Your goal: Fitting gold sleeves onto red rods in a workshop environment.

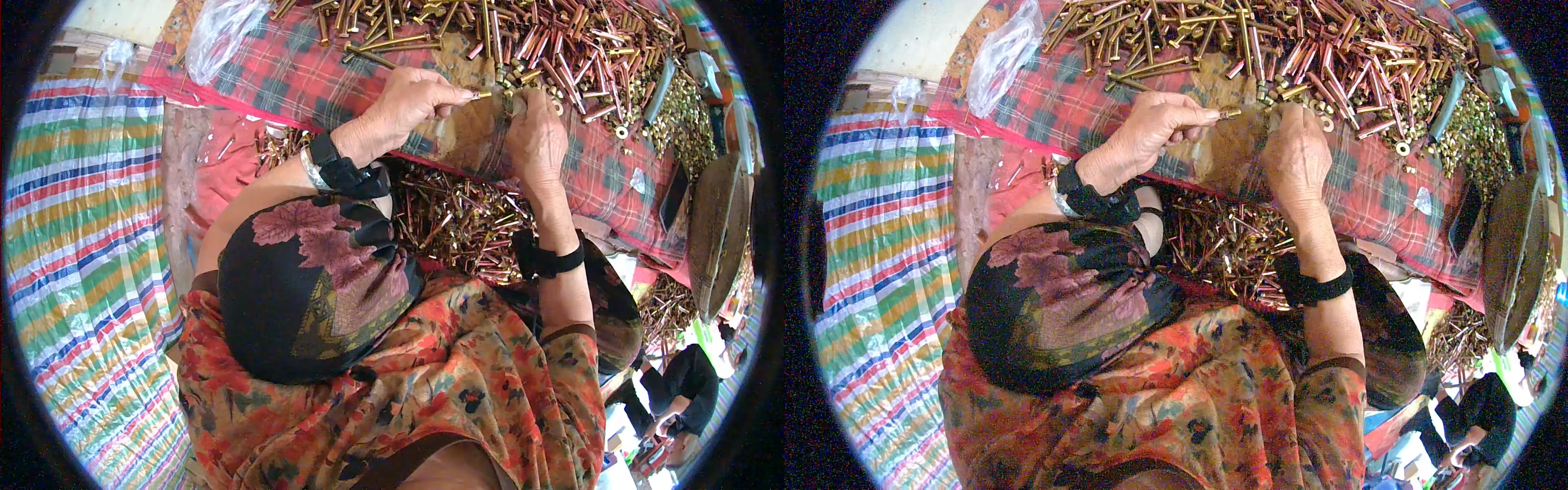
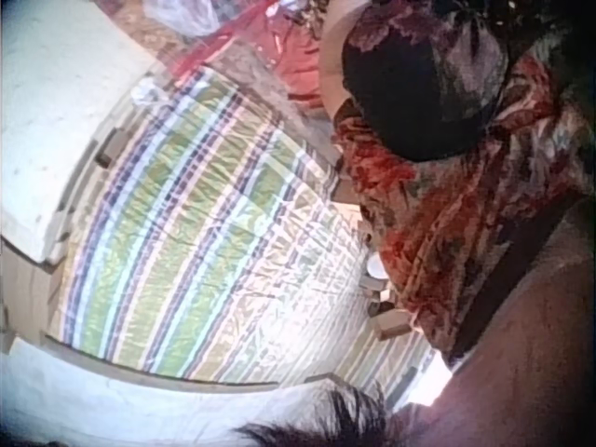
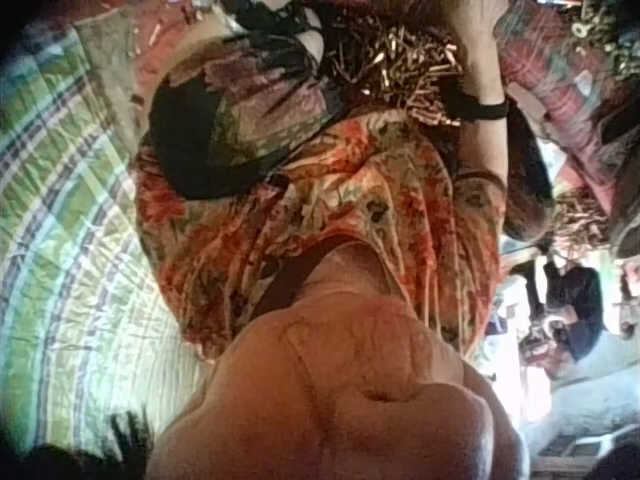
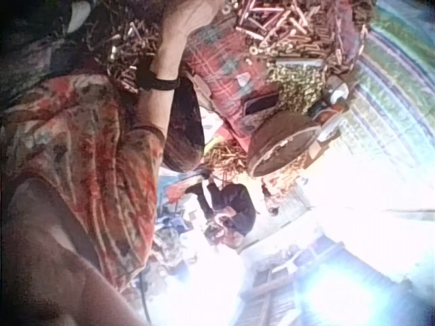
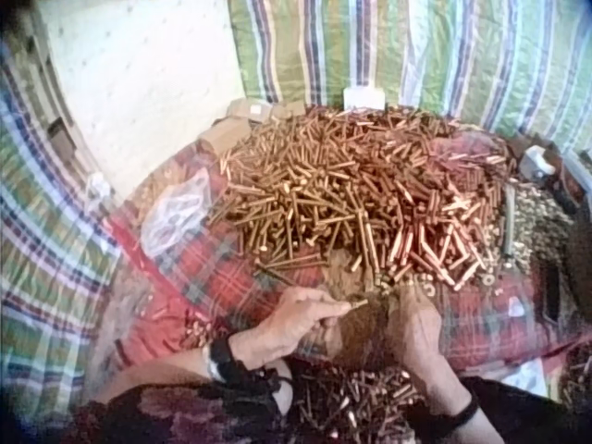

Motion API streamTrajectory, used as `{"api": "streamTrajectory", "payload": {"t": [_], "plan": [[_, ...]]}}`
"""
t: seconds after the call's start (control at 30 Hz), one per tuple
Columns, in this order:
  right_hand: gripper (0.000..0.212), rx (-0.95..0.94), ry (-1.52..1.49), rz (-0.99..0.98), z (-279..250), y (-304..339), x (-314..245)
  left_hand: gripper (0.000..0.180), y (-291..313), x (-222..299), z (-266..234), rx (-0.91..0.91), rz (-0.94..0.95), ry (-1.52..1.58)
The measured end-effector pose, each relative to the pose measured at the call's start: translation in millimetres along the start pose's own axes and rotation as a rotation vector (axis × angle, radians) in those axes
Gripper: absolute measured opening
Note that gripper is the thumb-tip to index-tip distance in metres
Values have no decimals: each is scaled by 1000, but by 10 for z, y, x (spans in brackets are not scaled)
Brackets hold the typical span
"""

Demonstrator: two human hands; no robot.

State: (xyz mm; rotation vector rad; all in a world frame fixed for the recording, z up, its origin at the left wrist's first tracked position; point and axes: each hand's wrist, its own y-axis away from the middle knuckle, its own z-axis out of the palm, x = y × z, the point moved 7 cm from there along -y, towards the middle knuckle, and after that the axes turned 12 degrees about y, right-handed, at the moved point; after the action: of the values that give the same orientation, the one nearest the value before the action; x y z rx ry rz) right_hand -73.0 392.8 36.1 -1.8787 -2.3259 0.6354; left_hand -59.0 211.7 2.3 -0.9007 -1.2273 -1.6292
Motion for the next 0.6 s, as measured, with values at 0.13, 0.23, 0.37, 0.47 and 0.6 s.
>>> {"api": "streamTrajectory", "payload": {"t": [0.13,0.23,0.37,0.47,0.6], "plan": [[17,102,-50,34,-111,-6,94,22,-19,0,27,-6,-2,54],[16,101,-30,71,-141,45,251,22,-20,-8,23,-13,-11,68],[17,-103,-131,-2,-120,182,44,22,-48,-45,15,0,-13,71],[14,-148,-1,-82,83,261,-3,21,-45,-50,64,3,-17,36],[15,-84,-148,-67,-26,192,-1,22,-47,-78,56,-29,-4,-10]]}}
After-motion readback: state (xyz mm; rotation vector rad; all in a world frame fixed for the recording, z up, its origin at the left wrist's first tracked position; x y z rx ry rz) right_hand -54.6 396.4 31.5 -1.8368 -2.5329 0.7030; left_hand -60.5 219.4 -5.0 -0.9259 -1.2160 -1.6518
